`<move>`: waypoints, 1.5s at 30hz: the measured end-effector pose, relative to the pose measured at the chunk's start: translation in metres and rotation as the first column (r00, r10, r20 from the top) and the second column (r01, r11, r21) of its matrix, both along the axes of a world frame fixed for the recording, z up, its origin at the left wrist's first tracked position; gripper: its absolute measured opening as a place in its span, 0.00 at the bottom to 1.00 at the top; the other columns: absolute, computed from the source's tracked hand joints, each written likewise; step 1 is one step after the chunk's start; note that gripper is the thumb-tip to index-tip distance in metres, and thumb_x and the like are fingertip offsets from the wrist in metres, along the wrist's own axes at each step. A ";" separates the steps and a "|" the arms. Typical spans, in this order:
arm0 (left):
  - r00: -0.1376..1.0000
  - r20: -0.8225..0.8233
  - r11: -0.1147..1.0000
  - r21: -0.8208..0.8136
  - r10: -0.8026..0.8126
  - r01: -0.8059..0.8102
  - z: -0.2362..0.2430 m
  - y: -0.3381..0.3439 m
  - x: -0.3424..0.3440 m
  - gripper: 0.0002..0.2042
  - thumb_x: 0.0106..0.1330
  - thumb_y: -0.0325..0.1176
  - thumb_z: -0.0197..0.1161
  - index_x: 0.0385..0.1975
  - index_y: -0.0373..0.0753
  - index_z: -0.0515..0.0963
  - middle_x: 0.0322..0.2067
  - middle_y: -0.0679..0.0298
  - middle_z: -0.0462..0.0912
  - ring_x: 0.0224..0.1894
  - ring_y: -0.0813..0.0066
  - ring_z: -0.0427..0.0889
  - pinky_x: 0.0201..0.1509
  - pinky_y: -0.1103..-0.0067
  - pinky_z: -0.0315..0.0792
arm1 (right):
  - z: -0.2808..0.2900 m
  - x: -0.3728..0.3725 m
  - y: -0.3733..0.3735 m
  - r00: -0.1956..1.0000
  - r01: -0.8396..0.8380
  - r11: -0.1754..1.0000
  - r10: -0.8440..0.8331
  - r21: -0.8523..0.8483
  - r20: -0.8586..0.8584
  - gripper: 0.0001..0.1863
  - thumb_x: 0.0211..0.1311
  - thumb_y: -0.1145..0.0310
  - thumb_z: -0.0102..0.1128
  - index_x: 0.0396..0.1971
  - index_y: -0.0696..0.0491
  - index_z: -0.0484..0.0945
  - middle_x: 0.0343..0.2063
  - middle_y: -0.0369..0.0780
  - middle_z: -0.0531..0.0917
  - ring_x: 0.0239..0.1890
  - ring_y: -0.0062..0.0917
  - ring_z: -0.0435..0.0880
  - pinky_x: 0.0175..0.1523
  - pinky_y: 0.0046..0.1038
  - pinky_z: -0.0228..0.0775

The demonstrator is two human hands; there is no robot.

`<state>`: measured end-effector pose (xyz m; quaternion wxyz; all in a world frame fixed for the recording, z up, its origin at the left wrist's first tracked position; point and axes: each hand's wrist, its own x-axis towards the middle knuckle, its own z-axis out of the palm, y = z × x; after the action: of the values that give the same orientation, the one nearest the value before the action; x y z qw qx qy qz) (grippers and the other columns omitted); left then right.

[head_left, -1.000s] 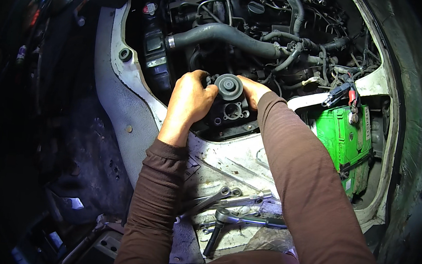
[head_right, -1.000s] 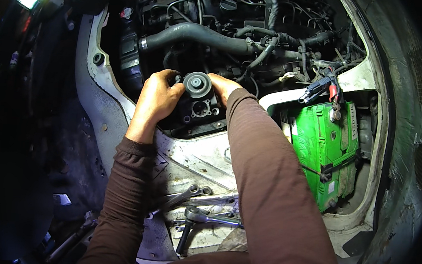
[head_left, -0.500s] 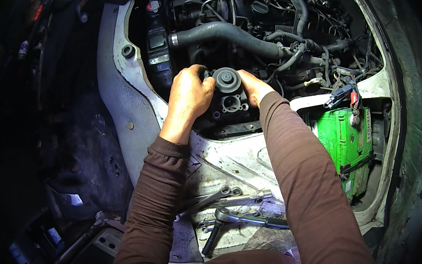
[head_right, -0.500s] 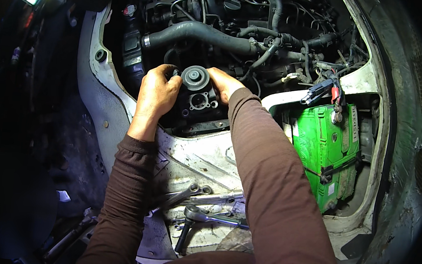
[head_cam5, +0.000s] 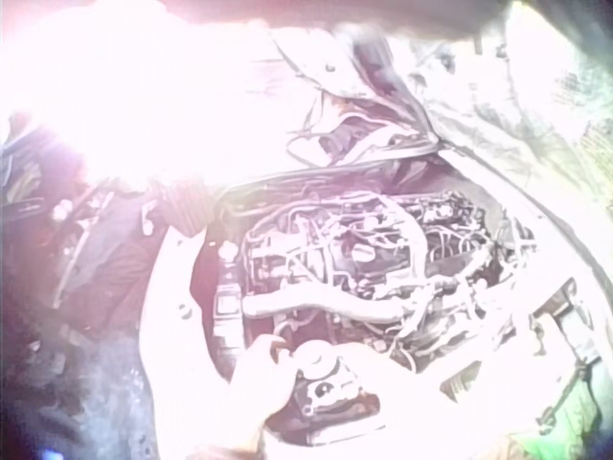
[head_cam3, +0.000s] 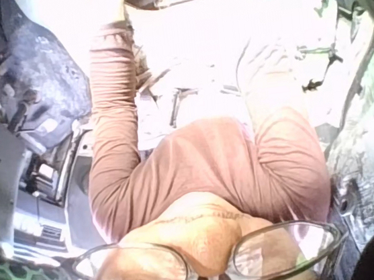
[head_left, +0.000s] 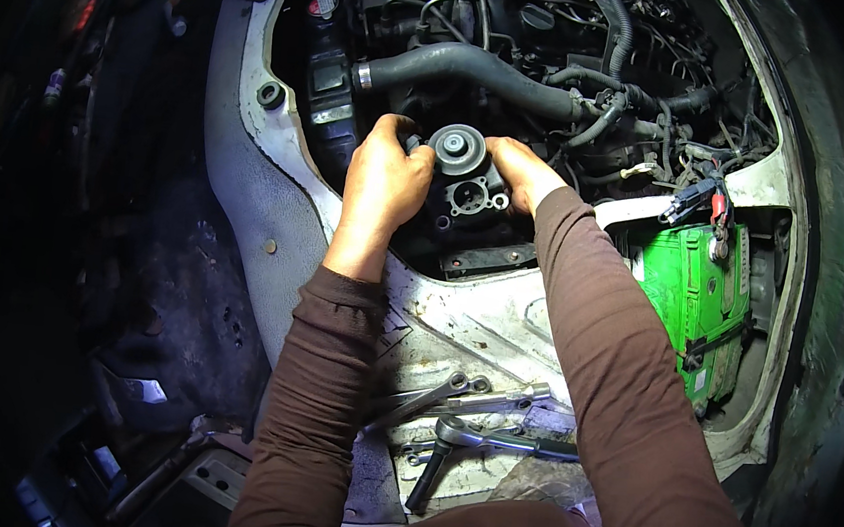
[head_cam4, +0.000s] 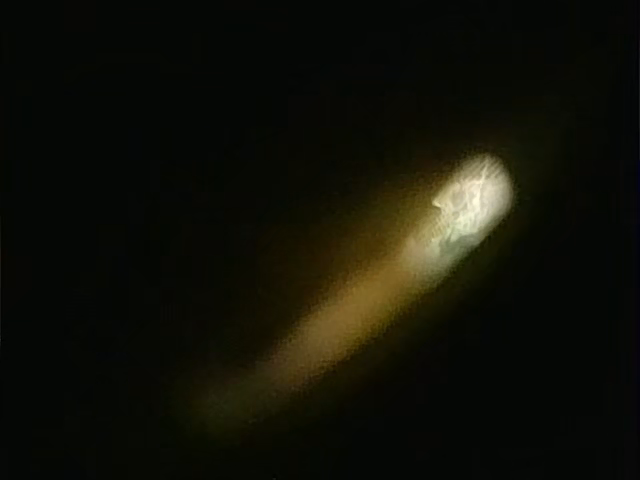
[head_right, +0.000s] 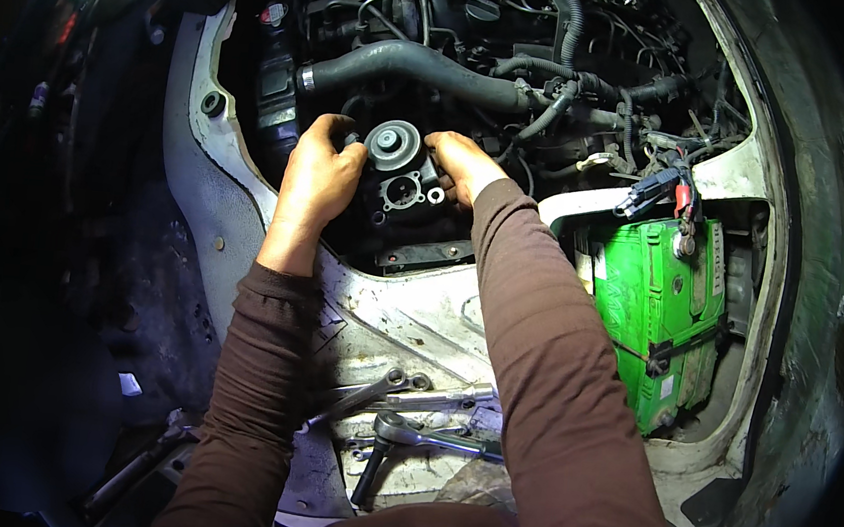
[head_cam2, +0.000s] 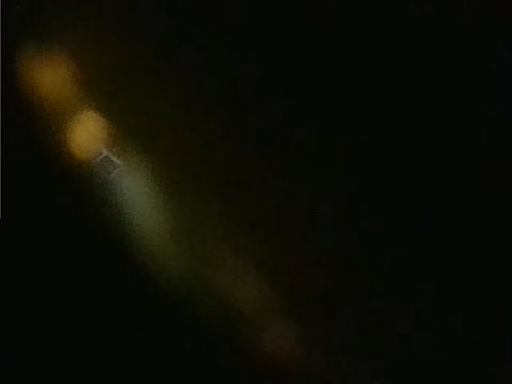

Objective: The person works under the hood of a car, using a wrench and socket to loosen and remove bolts from a component near the engine. They then remove a circular part and place it aside.

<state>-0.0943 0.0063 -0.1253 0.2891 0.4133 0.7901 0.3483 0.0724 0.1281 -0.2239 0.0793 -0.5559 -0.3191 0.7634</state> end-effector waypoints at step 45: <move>0.481 -0.085 0.462 -0.460 -0.873 0.758 0.021 -0.018 0.028 0.28 0.64 0.59 0.66 0.44 0.36 0.87 0.35 0.49 0.89 0.43 0.47 0.89 0.50 0.59 0.82 | 0.069 0.035 -0.039 0.876 -0.479 0.488 0.220 0.730 0.429 0.54 0.40 0.68 0.80 0.73 0.58 0.65 0.67 0.52 0.77 0.69 0.42 0.76 0.74 0.36 0.68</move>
<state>-0.0667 -0.0116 -0.1039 0.3644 0.7319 0.5730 -0.0569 0.1078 0.0895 -0.1552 0.1231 -0.4777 -0.7501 0.4404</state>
